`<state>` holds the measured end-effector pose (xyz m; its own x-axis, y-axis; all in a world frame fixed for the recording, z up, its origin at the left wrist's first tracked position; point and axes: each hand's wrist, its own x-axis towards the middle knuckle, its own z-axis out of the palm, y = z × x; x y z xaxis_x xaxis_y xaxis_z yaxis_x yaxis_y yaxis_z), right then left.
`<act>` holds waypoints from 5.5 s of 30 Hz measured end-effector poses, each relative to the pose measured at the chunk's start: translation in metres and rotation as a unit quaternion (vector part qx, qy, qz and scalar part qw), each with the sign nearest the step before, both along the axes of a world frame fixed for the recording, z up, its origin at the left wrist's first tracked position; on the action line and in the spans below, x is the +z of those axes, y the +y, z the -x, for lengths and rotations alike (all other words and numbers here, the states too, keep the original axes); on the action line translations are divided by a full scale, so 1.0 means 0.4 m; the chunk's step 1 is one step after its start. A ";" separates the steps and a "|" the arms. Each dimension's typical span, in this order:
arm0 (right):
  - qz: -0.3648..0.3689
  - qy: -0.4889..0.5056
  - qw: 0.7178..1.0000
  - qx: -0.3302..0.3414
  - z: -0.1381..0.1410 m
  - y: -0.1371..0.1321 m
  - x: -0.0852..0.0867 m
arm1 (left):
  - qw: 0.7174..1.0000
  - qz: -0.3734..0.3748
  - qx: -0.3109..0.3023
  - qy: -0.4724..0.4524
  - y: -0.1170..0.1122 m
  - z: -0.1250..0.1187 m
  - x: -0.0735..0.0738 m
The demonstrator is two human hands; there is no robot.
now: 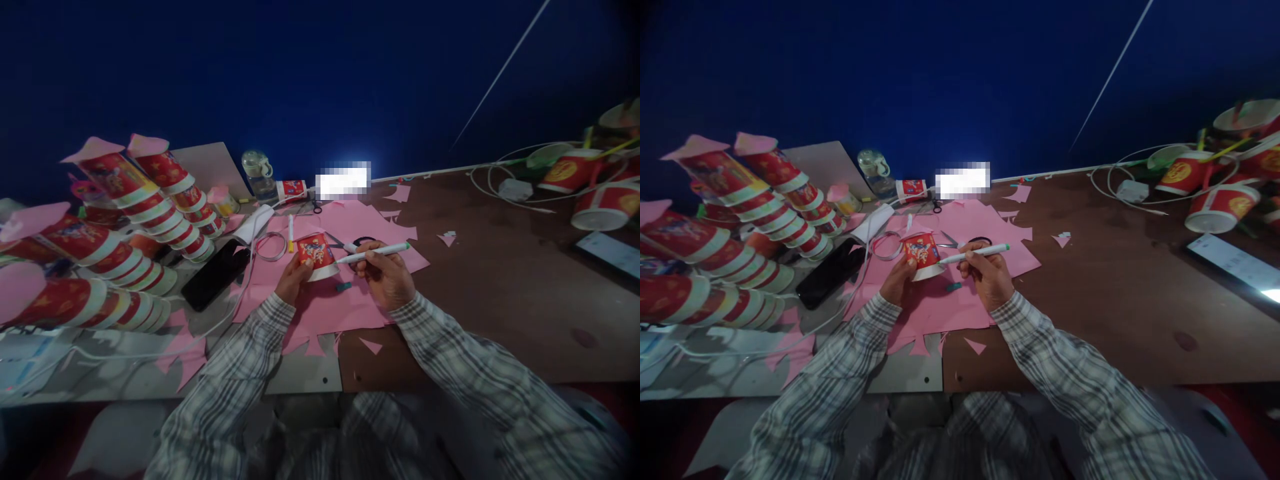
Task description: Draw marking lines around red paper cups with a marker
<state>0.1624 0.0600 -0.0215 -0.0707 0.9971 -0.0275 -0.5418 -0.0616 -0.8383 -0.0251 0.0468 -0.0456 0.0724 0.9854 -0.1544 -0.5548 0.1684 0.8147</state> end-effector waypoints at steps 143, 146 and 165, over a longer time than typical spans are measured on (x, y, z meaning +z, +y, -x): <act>-0.422 -0.314 0.841 -0.128 -0.016 -0.037 -0.010 | 0.998 -0.021 -0.057 0.009 -0.003 -0.014 0.020; -0.395 -0.308 0.858 -0.116 -0.015 -0.038 -0.010 | 0.997 -0.034 -0.073 0.002 -0.006 -0.015 0.021; -0.337 -0.313 0.886 -0.060 -0.006 -0.058 -0.003 | 0.996 -0.026 -0.059 0.069 -0.006 -0.009 0.024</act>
